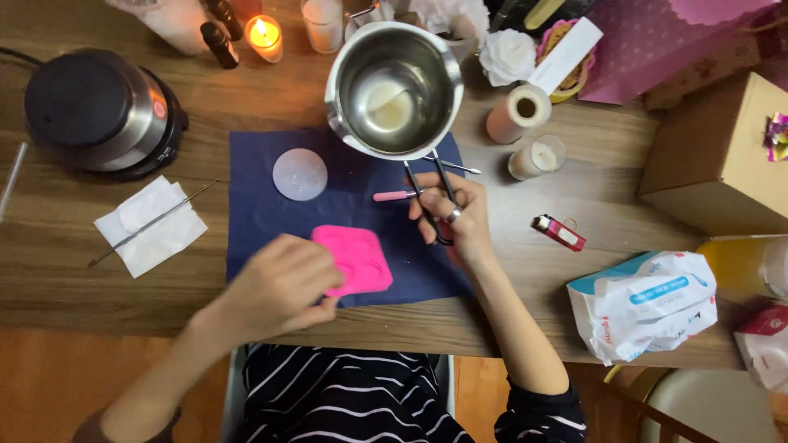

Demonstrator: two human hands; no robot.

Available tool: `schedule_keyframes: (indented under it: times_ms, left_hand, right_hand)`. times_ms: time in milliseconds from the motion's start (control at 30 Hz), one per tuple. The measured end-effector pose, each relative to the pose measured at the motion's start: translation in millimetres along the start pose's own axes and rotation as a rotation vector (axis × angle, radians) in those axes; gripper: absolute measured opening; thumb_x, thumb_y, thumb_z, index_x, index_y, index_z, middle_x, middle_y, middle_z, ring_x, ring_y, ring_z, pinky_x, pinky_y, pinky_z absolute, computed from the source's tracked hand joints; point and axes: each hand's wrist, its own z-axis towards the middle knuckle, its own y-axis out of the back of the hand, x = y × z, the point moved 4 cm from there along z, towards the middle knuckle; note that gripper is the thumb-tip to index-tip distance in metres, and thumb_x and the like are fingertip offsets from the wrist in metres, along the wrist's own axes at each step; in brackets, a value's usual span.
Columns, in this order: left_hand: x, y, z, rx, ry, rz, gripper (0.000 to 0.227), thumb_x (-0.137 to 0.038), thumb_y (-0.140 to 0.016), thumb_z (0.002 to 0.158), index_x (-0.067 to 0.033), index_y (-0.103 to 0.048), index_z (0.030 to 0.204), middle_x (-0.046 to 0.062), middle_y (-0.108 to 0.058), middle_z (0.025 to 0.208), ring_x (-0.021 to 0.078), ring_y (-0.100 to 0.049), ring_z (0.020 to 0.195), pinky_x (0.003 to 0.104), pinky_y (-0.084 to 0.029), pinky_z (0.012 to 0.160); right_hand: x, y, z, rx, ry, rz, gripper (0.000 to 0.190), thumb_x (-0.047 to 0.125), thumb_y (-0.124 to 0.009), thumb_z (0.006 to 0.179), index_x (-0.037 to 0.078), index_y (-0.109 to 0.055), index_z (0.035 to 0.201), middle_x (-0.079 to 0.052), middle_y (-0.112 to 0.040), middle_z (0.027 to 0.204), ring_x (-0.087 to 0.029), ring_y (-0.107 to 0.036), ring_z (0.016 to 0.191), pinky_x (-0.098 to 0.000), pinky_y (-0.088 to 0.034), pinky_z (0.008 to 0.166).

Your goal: Preparing a mold with pigment and then pouring and stirring melted wax into it.

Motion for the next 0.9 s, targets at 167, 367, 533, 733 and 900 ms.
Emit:
schedule_keyframes:
  times_ms: [167,367,533,733,900]
  left_hand:
    - [-1,-44,-27,0.122,-0.08,0.094,0.008,-0.015,-0.053,0.077,-0.0078,-0.056,0.078,0.006,-0.052,0.078,0.0235,-0.055,0.084,0.036,-0.044,0.076]
    - [20,-40,-3,0.15,0.091,-0.013,0.022,-0.03,-0.061,0.075,-0.0077,-0.059,0.078,0.008,-0.054,0.077,0.0256,-0.055,0.085,0.04,-0.04,0.078]
    - [63,-74,28,0.038,0.182,0.152,0.019,-0.025,-0.059,0.084,-0.0081,-0.06,0.092,0.005,-0.051,0.083,0.023,-0.052,0.088,0.036,-0.037,0.075]
    - [83,-107,49,0.03,0.114,0.208,0.015,-0.024,-0.058,0.086,-0.0098,-0.06,0.082,0.002,-0.048,0.077,0.0204,-0.046,0.079,0.035,-0.033,0.072]
    - [102,-96,81,-0.032,0.099,0.295,0.028,-0.032,-0.053,0.091,-0.0112,-0.063,0.074,0.005,-0.056,0.078,0.024,-0.05,0.077,0.039,-0.033,0.071]
  right_hand:
    - [0,5,4,-0.014,0.002,-0.009,0.031,0.003,-0.056,0.077,-0.017,-0.056,0.101,-0.024,-0.056,0.057,-0.017,-0.049,0.029,-0.0238,-0.036,0.027]
    - [5,8,6,-0.049,0.021,-0.024,0.033,0.005,-0.058,0.077,-0.017,-0.056,0.101,-0.023,-0.055,0.057,-0.016,-0.048,0.029,-0.0234,-0.036,0.028]
    - [10,9,6,-0.06,0.068,-0.046,0.033,0.006,-0.059,0.076,-0.017,-0.057,0.1,-0.022,-0.053,0.055,-0.015,-0.047,0.028,-0.0227,-0.036,0.028]
    - [15,17,8,-0.06,0.105,-0.072,0.033,0.005,-0.057,0.078,-0.017,-0.056,0.102,-0.021,-0.054,0.056,-0.015,-0.048,0.029,-0.0228,-0.037,0.029]
    - [23,24,7,-0.092,0.142,-0.064,0.031,0.003,-0.056,0.077,-0.018,-0.057,0.101,-0.022,-0.055,0.056,-0.015,-0.049,0.029,-0.0231,-0.039,0.03]
